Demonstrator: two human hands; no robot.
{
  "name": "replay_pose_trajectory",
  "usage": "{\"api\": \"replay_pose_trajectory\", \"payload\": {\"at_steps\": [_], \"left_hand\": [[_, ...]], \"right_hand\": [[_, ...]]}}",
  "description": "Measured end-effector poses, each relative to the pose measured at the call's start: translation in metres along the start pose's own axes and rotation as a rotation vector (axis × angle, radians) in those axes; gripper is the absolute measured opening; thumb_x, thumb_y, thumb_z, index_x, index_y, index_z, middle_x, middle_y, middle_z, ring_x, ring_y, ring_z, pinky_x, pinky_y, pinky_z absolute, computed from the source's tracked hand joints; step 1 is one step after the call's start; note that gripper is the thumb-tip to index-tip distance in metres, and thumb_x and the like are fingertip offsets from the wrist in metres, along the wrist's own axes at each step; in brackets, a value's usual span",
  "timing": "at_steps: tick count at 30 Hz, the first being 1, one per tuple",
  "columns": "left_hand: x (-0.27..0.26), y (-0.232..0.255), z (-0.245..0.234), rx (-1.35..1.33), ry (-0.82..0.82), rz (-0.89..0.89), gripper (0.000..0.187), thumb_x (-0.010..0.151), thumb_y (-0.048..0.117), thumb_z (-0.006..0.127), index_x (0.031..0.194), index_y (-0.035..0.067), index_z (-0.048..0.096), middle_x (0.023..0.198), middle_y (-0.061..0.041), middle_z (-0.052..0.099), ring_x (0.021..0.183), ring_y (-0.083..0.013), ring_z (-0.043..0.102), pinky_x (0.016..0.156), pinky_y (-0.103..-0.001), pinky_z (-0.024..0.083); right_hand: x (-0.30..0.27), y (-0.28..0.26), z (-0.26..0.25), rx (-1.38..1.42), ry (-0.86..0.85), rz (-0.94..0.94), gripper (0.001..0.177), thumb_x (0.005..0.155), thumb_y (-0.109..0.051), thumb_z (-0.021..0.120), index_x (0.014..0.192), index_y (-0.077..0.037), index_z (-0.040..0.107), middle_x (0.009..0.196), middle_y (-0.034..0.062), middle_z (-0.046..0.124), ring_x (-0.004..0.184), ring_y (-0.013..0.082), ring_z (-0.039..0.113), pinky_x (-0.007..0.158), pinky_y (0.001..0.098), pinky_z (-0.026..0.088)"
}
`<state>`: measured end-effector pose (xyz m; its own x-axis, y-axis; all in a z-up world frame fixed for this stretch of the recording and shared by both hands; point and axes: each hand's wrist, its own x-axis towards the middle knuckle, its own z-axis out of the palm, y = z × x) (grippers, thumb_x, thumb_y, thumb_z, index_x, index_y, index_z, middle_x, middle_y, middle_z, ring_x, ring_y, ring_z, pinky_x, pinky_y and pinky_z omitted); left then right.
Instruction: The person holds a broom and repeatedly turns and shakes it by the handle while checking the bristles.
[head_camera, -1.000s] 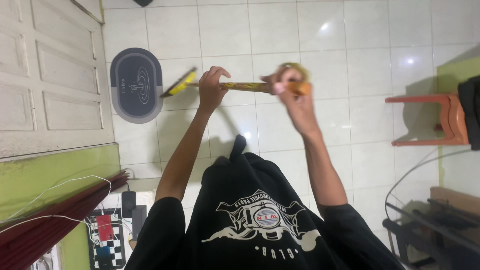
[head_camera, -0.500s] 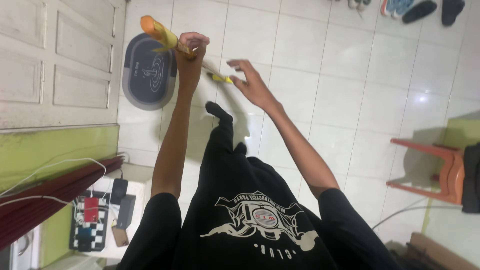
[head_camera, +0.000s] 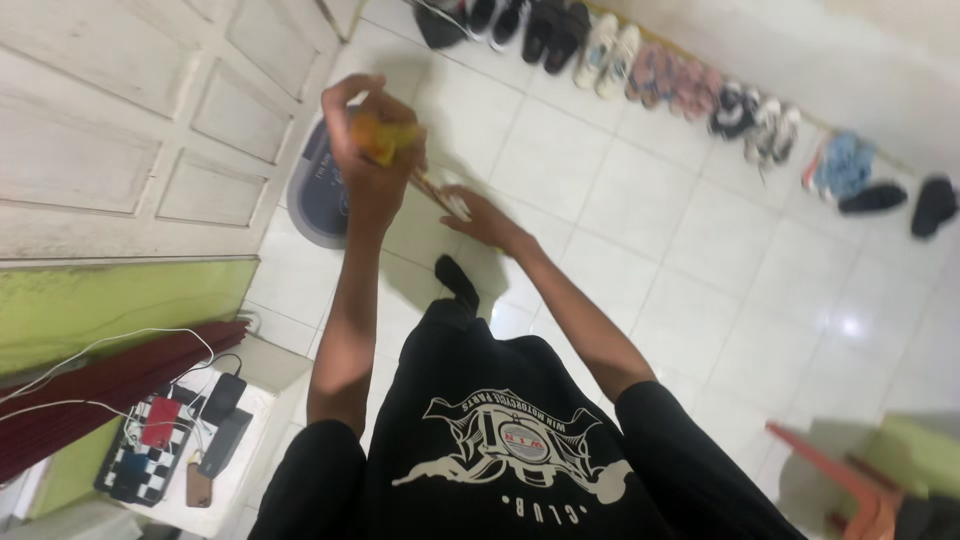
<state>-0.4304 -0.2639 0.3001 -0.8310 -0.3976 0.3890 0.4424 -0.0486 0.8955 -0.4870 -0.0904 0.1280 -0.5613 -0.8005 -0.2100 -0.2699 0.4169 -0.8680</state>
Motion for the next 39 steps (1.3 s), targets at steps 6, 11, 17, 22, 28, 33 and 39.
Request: {"api": "replay_pose_trajectory", "payload": {"at_steps": [6, 11, 17, 22, 28, 33, 39], "left_hand": [[0.024, 0.004, -0.032, -0.158, 0.17, -0.031, 0.013, 0.109, 0.01, 0.061, 0.107, 0.006, 0.048, 0.067, 0.0, 0.046, 0.053, -0.0068, 0.042, 0.05, -0.025, 0.035], [0.044, 0.003, -0.036, -0.161, 0.233, 0.017, 0.031, 0.111, 0.021, 0.06, 0.089, 0.007, 0.043, 0.065, -0.003, 0.042, 0.051, -0.0079, 0.037, 0.046, -0.025, 0.03], [0.055, 0.017, 0.0, -0.143, 0.3, 0.154, 0.054, 0.105, 0.048, 0.064, 0.082, 0.004, 0.044, 0.064, -0.004, 0.041, 0.049, -0.0091, 0.035, 0.043, -0.023, 0.03], [0.072, 0.008, 0.041, -0.008, 0.418, 0.227, 0.069, 0.101, 0.066, 0.057, 0.072, 0.005, 0.042, 0.059, -0.004, 0.041, 0.045, -0.0081, 0.033, 0.041, -0.022, 0.028], [0.078, -0.021, 0.087, 0.066, 0.646, 0.222, 0.061, 0.106, 0.042, 0.051, 0.059, 0.005, 0.04, 0.053, -0.004, 0.036, 0.047, -0.0155, 0.039, 0.045, -0.03, 0.035], [0.076, -0.033, 0.095, 0.142, 0.747, 0.201, 0.054, 0.103, 0.034, 0.046, 0.058, 0.005, 0.039, 0.053, -0.006, 0.039, 0.049, -0.0166, 0.04, 0.051, -0.032, 0.04], [0.103, -0.032, 0.084, 0.25, 0.817, 0.217, 0.051, 0.099, 0.032, 0.044, 0.056, 0.006, 0.039, 0.052, -0.007, 0.04, 0.048, -0.0177, 0.043, 0.052, -0.032, 0.043]], "right_hand": [[0.061, 0.006, 0.007, 0.251, -0.232, -0.095, 0.027, 0.101, -0.029, 0.064, 0.112, -0.005, 0.062, 0.106, 0.0096, 0.072, 0.102, 0.0198, 0.069, 0.093, 0.0355, 0.055], [0.089, 0.0, -0.015, 0.076, -0.348, -0.106, 0.024, 0.099, -0.027, 0.064, 0.108, -0.005, 0.061, 0.101, 0.0087, 0.073, 0.093, 0.0215, 0.07, 0.083, 0.037, 0.055], [0.118, -0.014, -0.068, 0.007, -0.498, -0.237, 0.025, 0.099, -0.027, 0.065, 0.106, -0.003, 0.061, 0.096, 0.0109, 0.071, 0.091, 0.0214, 0.068, 0.085, 0.036, 0.051], [0.16, -0.005, -0.114, -0.033, -0.591, -0.288, 0.03, 0.1, -0.027, 0.067, 0.109, 0.0, 0.06, 0.094, 0.0172, 0.063, 0.089, 0.0279, 0.061, 0.085, 0.0392, 0.05], [0.202, 0.017, -0.151, -0.294, -0.646, -0.604, 0.031, 0.101, -0.028, 0.065, 0.115, -0.001, 0.06, 0.107, 0.0164, 0.066, 0.101, 0.0356, 0.063, 0.093, 0.0467, 0.047], [0.234, 0.023, -0.151, -0.417, -0.749, -0.596, 0.036, 0.098, -0.029, 0.063, 0.121, -0.001, 0.059, 0.114, 0.016, 0.065, 0.108, 0.0355, 0.063, 0.091, 0.0461, 0.05], [0.282, 0.024, -0.142, -0.495, -0.712, -0.628, 0.033, 0.101, -0.022, 0.064, 0.123, 0.002, 0.059, 0.122, 0.017, 0.064, 0.117, 0.0364, 0.059, 0.096, 0.0469, 0.05]]}}
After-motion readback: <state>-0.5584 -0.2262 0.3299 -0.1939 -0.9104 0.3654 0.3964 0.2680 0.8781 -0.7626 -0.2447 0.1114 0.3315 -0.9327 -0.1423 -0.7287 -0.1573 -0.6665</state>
